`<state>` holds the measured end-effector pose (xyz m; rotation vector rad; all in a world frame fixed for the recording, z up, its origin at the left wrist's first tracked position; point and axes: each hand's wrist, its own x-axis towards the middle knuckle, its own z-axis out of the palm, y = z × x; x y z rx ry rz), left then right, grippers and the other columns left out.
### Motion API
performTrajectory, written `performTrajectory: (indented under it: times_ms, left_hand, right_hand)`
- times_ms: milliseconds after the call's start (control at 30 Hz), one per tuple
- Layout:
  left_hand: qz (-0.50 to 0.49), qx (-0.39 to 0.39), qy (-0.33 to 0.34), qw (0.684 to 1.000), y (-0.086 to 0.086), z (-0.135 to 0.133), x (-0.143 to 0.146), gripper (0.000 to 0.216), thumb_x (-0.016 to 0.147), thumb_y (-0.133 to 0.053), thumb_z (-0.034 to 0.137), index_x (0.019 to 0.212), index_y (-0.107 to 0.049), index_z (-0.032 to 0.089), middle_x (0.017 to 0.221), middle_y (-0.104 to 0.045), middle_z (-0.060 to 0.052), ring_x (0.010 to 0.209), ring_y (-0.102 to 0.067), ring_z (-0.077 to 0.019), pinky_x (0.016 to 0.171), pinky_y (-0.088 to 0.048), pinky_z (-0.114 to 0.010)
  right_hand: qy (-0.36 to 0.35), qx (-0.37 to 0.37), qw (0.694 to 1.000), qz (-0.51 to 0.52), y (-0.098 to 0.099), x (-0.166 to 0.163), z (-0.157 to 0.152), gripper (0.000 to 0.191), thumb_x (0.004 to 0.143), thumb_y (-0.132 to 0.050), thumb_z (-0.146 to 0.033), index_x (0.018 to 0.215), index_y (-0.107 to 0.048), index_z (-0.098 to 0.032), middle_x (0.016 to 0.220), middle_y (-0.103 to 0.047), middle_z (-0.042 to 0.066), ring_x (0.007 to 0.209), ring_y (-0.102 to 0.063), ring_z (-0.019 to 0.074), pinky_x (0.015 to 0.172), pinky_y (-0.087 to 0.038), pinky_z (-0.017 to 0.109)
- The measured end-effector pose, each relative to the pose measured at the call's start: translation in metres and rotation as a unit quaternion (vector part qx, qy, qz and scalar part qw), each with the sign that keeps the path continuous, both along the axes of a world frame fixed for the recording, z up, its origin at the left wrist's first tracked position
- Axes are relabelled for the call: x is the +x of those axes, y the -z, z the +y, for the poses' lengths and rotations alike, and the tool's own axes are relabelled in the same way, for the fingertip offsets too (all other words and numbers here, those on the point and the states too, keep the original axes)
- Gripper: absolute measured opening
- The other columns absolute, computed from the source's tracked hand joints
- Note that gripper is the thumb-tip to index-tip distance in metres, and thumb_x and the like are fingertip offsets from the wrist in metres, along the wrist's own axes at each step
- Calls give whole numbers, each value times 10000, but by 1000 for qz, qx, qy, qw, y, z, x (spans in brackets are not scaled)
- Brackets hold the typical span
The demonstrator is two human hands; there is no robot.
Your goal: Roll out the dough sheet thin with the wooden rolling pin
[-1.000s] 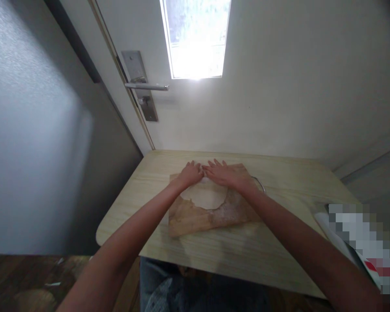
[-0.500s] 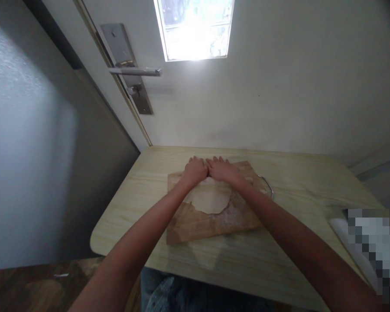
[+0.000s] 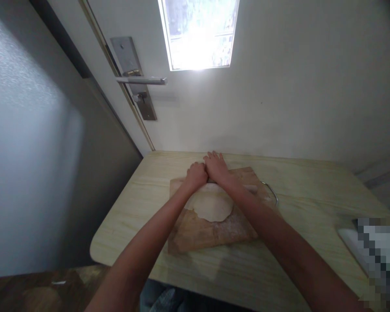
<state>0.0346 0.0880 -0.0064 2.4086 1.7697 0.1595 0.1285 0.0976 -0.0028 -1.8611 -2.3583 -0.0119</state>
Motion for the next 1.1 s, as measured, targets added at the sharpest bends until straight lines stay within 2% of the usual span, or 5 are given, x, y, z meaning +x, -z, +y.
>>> performTrajectory:
  times_ms: [133, 300, 567, 867, 1100]
  left_hand:
    - [7, 18, -5, 1000, -6, 9, 3, 275, 794, -363, 142, 979, -565, 141, 1003, -588, -122, 941, -545, -211, 797, -428, -333]
    - [11, 59, -20, 998, -12, 21, 12, 297, 839, -293, 139, 924, -577, 127, 988, -578, -129, 961, -531, -214, 838, -388, -355]
    - [-8, 87, -36, 995, -1, 35, 7, 288, 849, -271, 151, 883, -557, 147, 906, -587, -90, 839, -554, -185, 706, -416, -282]
    - [-46, 101, -16, 994, 0, 31, 7, 271, 853, -279, 154, 840, -549, 158, 862, -589, -66, 791, -538, -168, 690, -391, -273]
    - [-79, 133, -5, 988, 0, 24, 6, 235, 847, -315, 146, 817, -548, 153, 835, -590, -53, 780, -526, -168, 704, -371, -278]
  right_hand:
    - [-1, 10, 1000, 3, 1, 2, -2, 356, 851, -269, -110, 1097, -526, -111, 1277, -431, 160, 1218, -313, 234, 985, -190, 440]
    - [1, 6, 1000, 14, 2, 5, -1, 369, 837, -255, -89, 1092, -522, -98, 1221, -487, 150, 1173, -366, 240, 979, -208, 420]
    - [-9, -10, 999, 53, 3, 3, 4, 346, 820, -277, -83, 1056, -525, -123, 1093, -573, 113, 1062, -460, 200, 923, -288, 340]
    - [-16, -11, 997, 76, 6, 0, 2, 379, 808, -287, -62, 1144, -459, -93, 1135, -542, 145, 1075, -450, 207, 937, -267, 364]
    - [-11, -3, 995, 96, 9, 0, -4, 374, 799, -292, -51, 1132, -454, -99, 1141, -530, 155, 1092, -434, 217, 949, -246, 407]
